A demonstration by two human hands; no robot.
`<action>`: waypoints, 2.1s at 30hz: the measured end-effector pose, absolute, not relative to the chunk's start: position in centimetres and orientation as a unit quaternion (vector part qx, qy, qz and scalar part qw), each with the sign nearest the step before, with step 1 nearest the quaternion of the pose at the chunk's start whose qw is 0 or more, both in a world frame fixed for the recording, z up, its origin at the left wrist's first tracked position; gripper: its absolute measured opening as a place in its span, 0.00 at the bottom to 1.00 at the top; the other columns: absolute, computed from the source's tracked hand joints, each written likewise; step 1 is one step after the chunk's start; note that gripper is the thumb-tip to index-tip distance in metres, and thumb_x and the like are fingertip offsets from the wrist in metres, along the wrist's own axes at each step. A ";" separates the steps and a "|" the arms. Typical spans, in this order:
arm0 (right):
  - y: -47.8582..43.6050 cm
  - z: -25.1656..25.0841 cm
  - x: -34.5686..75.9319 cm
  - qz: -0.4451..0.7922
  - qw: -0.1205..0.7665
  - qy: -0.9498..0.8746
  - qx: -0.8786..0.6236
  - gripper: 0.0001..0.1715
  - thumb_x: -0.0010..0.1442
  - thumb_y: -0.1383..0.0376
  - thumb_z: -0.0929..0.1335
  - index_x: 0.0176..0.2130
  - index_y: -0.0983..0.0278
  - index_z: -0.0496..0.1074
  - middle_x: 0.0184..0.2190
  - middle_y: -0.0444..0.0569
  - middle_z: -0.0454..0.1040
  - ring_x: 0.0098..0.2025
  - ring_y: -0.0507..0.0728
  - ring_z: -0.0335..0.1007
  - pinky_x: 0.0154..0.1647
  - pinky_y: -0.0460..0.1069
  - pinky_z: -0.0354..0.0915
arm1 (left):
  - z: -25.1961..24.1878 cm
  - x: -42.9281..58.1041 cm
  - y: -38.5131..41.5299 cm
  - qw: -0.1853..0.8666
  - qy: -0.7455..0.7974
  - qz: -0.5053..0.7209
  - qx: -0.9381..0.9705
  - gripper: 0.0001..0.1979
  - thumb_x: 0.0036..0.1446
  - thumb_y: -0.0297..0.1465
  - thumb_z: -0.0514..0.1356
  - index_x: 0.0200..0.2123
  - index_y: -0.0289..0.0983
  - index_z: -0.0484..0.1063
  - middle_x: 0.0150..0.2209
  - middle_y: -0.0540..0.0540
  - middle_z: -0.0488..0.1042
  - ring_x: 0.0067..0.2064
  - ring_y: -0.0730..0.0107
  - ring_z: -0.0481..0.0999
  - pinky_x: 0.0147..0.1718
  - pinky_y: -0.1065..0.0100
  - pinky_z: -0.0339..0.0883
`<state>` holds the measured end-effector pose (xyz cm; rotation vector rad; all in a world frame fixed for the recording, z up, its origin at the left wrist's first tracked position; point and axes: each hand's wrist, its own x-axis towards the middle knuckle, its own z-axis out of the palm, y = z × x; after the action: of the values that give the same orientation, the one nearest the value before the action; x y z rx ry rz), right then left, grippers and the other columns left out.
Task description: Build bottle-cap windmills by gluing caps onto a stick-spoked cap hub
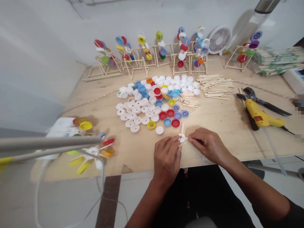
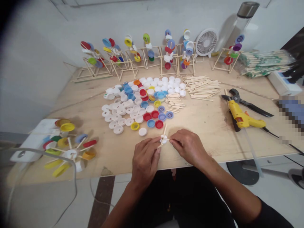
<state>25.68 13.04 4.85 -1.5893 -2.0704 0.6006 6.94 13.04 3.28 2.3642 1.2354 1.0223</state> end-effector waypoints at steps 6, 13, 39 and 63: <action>13.2 4.9 25.8 0.209 0.218 -0.764 -0.570 0.14 0.65 0.63 0.62 0.33 0.64 0.74 0.29 0.48 0.74 0.34 0.54 0.68 0.36 0.48 0.63 | 3.3 7.0 13.0 0.141 0.430 0.360 0.816 0.08 0.58 0.23 0.54 0.39 0.37 0.71 0.45 0.43 0.77 0.46 0.60 0.72 0.45 0.56 0.64; 13.5 5.0 25.9 0.211 0.200 -0.775 -0.561 0.12 0.64 0.64 0.62 0.33 0.63 0.73 0.30 0.47 0.74 0.35 0.54 0.68 0.36 0.48 0.62 | 3.3 7.0 13.0 0.138 0.428 0.362 0.816 0.08 0.58 0.23 0.53 0.39 0.37 0.70 0.44 0.43 0.78 0.46 0.60 0.71 0.45 0.56 0.64; 13.3 4.9 26.4 0.221 0.222 -0.777 -0.546 0.12 0.63 0.65 0.62 0.32 0.64 0.73 0.29 0.48 0.74 0.33 0.53 0.68 0.35 0.48 0.63 | 3.0 7.3 12.8 0.105 0.423 0.350 0.829 0.09 0.58 0.23 0.54 0.39 0.37 0.71 0.44 0.44 0.78 0.45 0.59 0.72 0.44 0.57 0.62; 12.9 5.2 26.2 0.196 0.199 -0.778 -0.563 0.11 0.63 0.65 0.63 0.33 0.64 0.73 0.28 0.47 0.73 0.32 0.53 0.68 0.33 0.47 0.63 | 3.1 7.2 12.6 0.096 0.417 0.354 0.832 0.08 0.57 0.23 0.54 0.38 0.36 0.71 0.44 0.43 0.78 0.45 0.58 0.72 0.44 0.57 0.62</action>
<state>26.19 12.89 5.20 -1.5738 -2.1761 0.5482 7.19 12.61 3.09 2.4637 1.2360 1.0477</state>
